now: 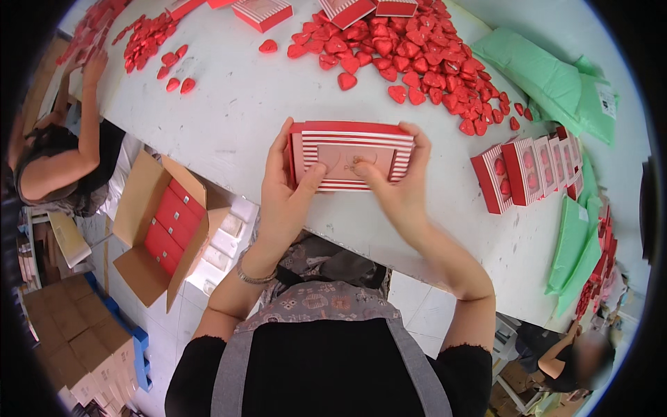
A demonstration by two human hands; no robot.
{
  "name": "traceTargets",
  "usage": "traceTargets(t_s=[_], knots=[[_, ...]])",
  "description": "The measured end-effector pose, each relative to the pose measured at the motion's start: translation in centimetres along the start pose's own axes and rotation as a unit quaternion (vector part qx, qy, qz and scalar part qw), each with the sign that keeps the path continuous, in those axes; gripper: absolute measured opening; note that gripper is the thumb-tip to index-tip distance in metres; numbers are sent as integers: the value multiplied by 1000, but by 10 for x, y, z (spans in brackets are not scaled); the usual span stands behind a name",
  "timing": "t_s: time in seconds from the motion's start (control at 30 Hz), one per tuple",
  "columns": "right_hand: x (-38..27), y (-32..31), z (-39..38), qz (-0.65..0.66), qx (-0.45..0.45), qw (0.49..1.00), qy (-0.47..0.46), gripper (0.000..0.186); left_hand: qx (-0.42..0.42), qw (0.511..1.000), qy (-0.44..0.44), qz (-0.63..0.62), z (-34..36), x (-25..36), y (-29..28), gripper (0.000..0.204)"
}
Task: The person places red heart-shaped items into small red and white striped boxes, closes them, and stacks them into a larger cardboard box. The process is repeated continuously with items taken from a pile on the table.
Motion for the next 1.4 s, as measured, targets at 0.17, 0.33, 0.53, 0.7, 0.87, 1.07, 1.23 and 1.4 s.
traceTargets(t_s=[0.17, 0.33, 0.53, 0.7, 0.87, 1.07, 1.23, 1.4], knots=[[-58, 16, -8, -439, -77, 830, -335, 91, 10, 1000, -8, 17, 16, -6, -23, 56], [-54, 39, -17, -444, -106, 798, -394, 84, -23, 994, -28, 102, 6, -13, -15, 46], [-41, 49, -15, -421, -163, 819, -355, 82, -64, 984, 7, 166, 18, -14, -26, 50], [-36, 58, -15, -430, -183, 809, -357, 87, -69, 790, 345, 503, 1, 32, -6, 93], [-24, 37, -12, -492, -225, 798, -266, 90, -214, 687, 333, 610, 6, 24, 15, 110], [-42, 29, -7, -508, -195, 777, -317, 84, -206, 681, 321, 626, 8, 22, 1, 98], [-31, 28, -4, -420, -237, 837, -257, 81, -199, 679, 315, 632, 11, 26, -9, 93], [-34, 24, 5, -403, -253, 843, -250, 75, -187, 673, 315, 643, 12, 35, -25, 94]])
Point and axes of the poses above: each hand's wrist, its own z-axis towards the middle knuckle, its own y-axis out of the palm, x = y × z, the point moved 8 cm from there along z, towards the middle knuckle, and after that the axes turned 8 degrees about x, right-handed, at the moved point
